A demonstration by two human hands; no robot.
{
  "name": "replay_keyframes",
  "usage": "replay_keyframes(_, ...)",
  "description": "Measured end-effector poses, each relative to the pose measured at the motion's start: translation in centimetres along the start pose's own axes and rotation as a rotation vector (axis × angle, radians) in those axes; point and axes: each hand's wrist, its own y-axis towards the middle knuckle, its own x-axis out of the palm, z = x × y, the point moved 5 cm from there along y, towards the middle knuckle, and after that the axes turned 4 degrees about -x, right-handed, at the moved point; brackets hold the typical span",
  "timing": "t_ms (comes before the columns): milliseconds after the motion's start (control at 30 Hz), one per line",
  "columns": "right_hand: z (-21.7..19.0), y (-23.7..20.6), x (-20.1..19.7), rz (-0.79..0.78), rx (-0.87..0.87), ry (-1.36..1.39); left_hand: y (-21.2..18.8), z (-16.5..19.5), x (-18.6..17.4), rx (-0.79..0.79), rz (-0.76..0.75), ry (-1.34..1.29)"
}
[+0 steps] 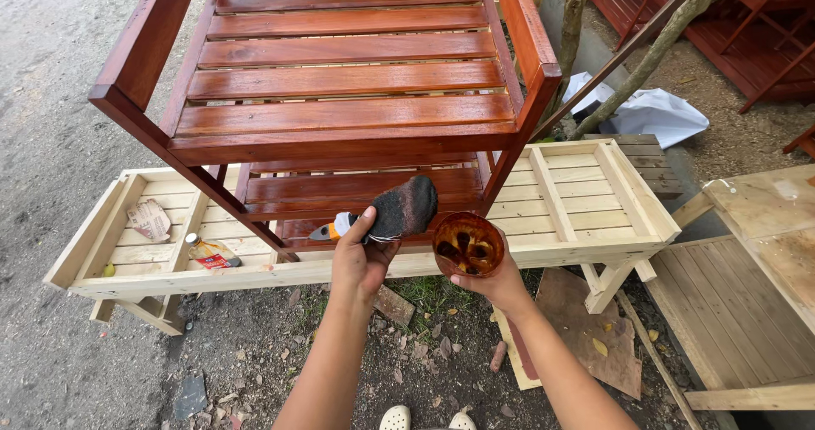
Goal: The person applies reddish-brown wood stain to a slatted wooden chair frame. They hold a stain container in one hand and wipe the stain onto the chair's underside, seat slats, and frame rails using a cloth-wrapped applicator, dipping it repeatedly into the container and working over different surfaces of the chair.
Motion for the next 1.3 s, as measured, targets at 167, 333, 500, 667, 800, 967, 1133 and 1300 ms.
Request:
replay_keyframes(167,-1.1,0.6,-1.0,-0.024,-0.022,0.056,-1.3,0.5,0.8,0.047,0.001,-0.050)
replay_keyframes(333,-1.8,2.3,-1.1,-0.056,-0.004,0.055,-1.9,0.6,1.8,0.060,0.053,-0.068)
replay_keyframes(500,-3.5,3.6,-1.4,-0.064,-0.063,0.030,-1.1,2.5,3.8,0.151,-0.037,-0.061)
replay_keyframes(667,-5.7,5.4,-2.1,-0.050,-0.139,0.027,1.4,5.6,6.6,0.224,-0.087,-0.093)
replay_keyframes(800,-6.9,6.5,-3.0,0.027,-0.184,0.035,3.9,7.8,8.6,0.274,-0.061,-0.081)
replay_keyframes(967,-7.9,6.7,-2.9,0.114,-0.170,0.004,6.5,11.5,9.8,0.313,-0.056,-0.090)
replay_keyframes(1133,-9.5,6.6,-2.5,0.128,-0.214,0.007,8.9,14.9,10.2,0.312,-0.102,-0.079)
replay_keyframes(1300,-11.3,7.2,-1.7,0.116,-0.235,0.093,11.0,14.7,11.3,0.228,-0.116,-0.058)
